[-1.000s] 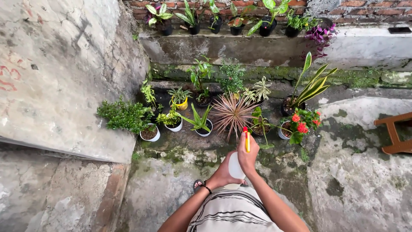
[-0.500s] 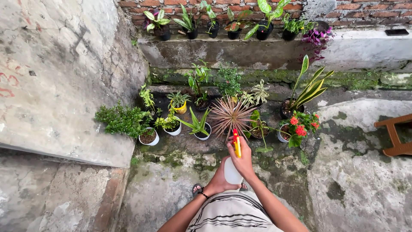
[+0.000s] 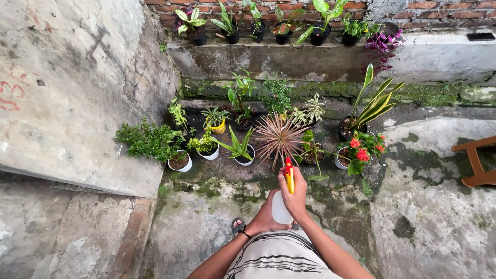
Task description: Watering a collection of potted plants using a manual spray bottle.
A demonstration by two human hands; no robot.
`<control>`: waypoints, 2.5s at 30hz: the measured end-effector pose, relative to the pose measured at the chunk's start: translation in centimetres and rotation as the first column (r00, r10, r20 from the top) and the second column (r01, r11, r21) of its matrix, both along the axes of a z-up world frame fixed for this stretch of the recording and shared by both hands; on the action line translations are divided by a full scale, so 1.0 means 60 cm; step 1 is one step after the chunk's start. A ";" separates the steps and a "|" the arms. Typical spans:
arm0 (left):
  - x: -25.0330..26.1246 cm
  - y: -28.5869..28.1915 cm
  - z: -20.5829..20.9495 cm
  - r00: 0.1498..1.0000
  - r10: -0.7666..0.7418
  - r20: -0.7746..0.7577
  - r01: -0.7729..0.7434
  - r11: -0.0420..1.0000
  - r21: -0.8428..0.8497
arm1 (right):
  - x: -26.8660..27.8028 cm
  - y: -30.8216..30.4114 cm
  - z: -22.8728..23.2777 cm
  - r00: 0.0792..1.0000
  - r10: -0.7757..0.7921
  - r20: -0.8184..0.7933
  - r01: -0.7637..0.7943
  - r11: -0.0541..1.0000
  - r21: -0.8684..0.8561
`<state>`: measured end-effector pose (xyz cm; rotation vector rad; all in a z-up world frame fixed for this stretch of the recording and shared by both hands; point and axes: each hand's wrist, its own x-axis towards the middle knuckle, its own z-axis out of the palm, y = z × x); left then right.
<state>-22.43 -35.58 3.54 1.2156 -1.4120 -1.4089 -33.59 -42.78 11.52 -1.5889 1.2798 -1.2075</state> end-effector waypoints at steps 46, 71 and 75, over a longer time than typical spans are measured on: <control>-0.012 0.020 -0.043 0.992 0.120 -0.030 -0.122 0.991 -0.058 | 0.008 0.003 -0.039 0.997 0.004 -0.082 -0.006 1.000 -0.019; -0.001 0.025 -0.014 0.980 0.197 0.031 -0.195 0.979 -0.057 | 0.010 -0.021 -0.053 0.925 0.380 0.029 -0.381 0.923 0.055; -0.002 0.026 0.005 0.975 0.220 0.014 -0.219 0.974 -0.055 | 0.016 -0.017 -0.041 0.939 0.344 -0.005 -0.343 0.937 0.066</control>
